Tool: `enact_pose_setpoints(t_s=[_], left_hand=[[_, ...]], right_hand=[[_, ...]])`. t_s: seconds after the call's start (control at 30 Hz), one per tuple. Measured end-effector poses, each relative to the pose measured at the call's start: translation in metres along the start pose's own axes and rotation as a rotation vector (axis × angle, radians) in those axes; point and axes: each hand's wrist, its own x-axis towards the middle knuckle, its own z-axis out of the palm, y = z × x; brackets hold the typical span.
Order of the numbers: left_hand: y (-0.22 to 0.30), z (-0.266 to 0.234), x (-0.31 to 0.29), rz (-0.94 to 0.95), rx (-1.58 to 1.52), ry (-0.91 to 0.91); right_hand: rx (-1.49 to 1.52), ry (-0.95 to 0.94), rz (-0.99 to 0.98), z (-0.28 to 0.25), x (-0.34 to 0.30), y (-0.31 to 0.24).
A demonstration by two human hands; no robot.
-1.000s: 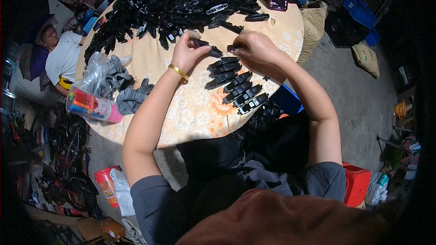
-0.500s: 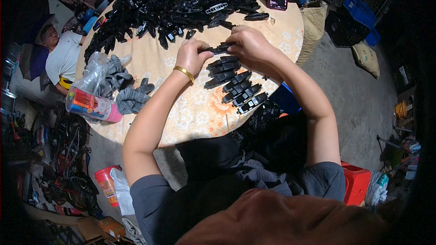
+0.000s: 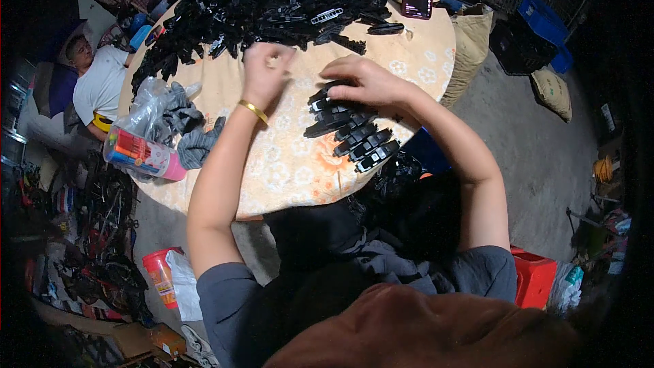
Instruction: The person assembles small black plastic buckle components by hand, taking them from a pile on a table and fitting them together.
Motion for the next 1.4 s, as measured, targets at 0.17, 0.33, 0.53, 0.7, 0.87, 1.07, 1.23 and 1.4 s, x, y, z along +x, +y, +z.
enact_pose_setpoints(t_s=[0.17, 0.33, 0.53, 0.7, 0.87, 1.07, 1.23, 1.4], left_hand=[[-0.090, -0.023, 0.023, -0.342, 0.339, 0.101], [-0.110, -0.012, 0.044, -0.390, 0.318, -0.054], [-0.073, 0.026, 0.033, -0.304, 0.311, -0.004], [-0.029, 0.047, 0.014, -0.189, 0.294, -0.078], [0.009, 0.042, 0.016, -0.243, 0.296, -0.272], [-0.110, -0.002, 0.085, -0.406, 0.533, 0.046], [-0.162, 0.024, 0.125, -0.577, 0.257, -0.050], [-0.162, 0.064, 0.153, -0.573, 0.199, -0.292]], right_hand=[[-0.122, -0.226, -0.084, 0.018, 0.000, -0.039], [-0.147, -0.257, -0.116, 0.015, -0.014, -0.049], [-0.087, -0.398, -0.100, -0.007, -0.039, -0.060], [0.006, -0.543, -0.123, -0.029, -0.054, -0.072], [0.246, -0.656, -0.163, -0.045, -0.063, -0.071], [0.325, -0.219, 0.198, -0.061, -0.042, -0.038], [-0.349, 0.359, 0.376, -0.044, -0.054, 0.053], [-0.312, 0.246, 0.442, -0.027, -0.045, 0.062]])
